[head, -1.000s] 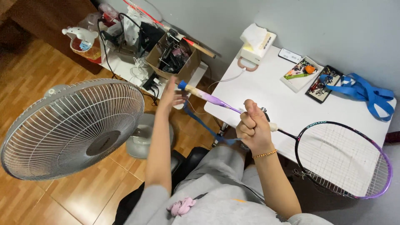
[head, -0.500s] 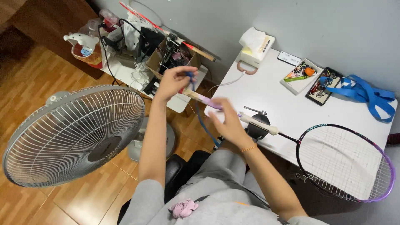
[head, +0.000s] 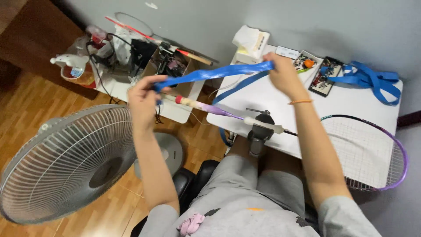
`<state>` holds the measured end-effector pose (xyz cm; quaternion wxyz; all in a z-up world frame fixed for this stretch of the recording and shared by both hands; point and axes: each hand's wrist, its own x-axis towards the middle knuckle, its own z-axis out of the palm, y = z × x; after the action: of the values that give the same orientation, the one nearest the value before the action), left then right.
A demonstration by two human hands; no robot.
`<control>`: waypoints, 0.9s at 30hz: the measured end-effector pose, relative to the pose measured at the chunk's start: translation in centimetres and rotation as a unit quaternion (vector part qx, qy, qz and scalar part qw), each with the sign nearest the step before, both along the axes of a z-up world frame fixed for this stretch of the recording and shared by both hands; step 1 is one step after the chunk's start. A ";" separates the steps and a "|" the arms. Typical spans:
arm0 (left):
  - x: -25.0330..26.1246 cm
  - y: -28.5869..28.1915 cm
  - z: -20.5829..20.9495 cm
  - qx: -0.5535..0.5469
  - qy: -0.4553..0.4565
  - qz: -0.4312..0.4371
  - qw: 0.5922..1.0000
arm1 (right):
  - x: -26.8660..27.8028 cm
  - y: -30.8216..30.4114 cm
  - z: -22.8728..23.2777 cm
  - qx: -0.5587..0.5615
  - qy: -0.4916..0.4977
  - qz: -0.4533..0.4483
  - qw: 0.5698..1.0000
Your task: Applying overgrip tape to the handle and stringing a badminton racket.
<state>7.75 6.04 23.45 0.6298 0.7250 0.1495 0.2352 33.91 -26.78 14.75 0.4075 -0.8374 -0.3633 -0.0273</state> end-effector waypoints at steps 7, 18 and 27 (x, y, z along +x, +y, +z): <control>0.9 4.7 -10.1 0.113 0.066 0.171 0.977 | 2.8 -12.2 6.5 0.002 0.050 -0.094 0.994; 10.1 -4.1 -12.9 0.370 0.086 0.061 0.923 | -0.3 -17.6 15.4 0.097 0.098 -0.091 0.986; 16.5 -27.1 1.7 0.120 -0.143 -0.359 0.914 | -3.8 -12.4 20.4 0.102 0.192 -0.025 0.976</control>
<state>24.27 -21.08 25.16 0.5948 0.7587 -0.2419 0.1102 30.06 -39.20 35.18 0.5521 -0.7900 -0.2522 0.0870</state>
